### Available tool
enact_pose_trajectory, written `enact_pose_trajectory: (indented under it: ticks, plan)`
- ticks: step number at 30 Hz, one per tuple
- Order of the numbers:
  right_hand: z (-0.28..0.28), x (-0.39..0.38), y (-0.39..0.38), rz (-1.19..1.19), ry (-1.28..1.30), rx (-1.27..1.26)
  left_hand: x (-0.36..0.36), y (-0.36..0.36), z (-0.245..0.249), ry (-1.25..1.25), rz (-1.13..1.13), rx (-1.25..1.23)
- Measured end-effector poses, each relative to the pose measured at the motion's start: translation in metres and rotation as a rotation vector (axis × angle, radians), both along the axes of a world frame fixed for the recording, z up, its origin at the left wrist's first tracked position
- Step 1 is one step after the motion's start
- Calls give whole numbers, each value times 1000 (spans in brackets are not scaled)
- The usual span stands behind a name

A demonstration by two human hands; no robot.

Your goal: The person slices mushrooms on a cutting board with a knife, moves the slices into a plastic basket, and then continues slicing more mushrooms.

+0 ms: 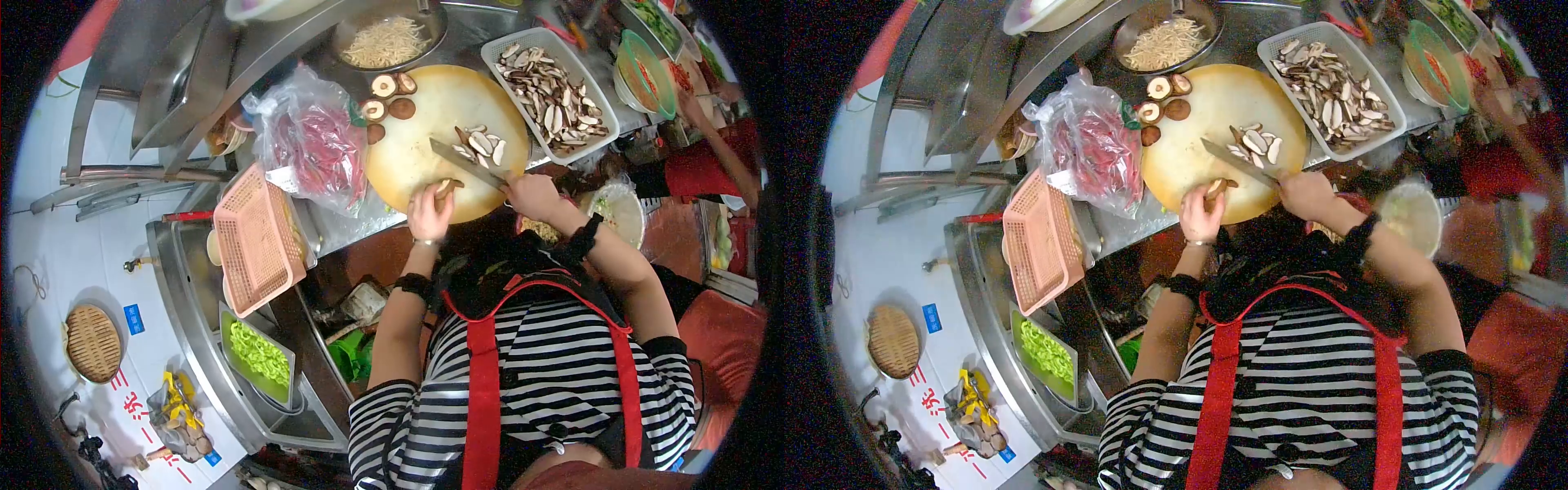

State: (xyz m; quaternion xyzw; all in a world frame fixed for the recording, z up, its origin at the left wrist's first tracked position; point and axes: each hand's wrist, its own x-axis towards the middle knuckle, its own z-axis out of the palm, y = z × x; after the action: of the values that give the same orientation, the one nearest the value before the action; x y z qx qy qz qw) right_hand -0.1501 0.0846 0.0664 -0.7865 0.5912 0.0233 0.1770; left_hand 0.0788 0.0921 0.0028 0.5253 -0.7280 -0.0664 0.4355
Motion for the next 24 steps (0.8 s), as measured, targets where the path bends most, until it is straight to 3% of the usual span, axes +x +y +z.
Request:
enact_pose_trajectory:
  ticks: [2,4,6,7,8,10,14,19,24]
  plan:
    - [2,-5,-3,12,18,12,-9,-5,13,168,202,526]
    - [4,-7,-2,15,-37,-30,-4,-13,10,120,261,559]
    - [16,-5,5,15,-50,-30,6,-17,3,-29,378,244]
    - [21,-4,10,13,-63,-30,10,-15,2,15,365,124]
    - [22,-2,15,9,-63,-28,14,-10,0,14,361,127]
    - [22,3,25,40,-185,-57,19,-1,9,4,44,-60]
    - [-8,11,25,93,-115,0,10,9,-9,-20,1,-31]
    - [14,10,20,107,-83,-55,2,1,-9,29,9,-42]
    - [-1,15,11,113,-72,-60,0,-1,-10,35,0,-2]
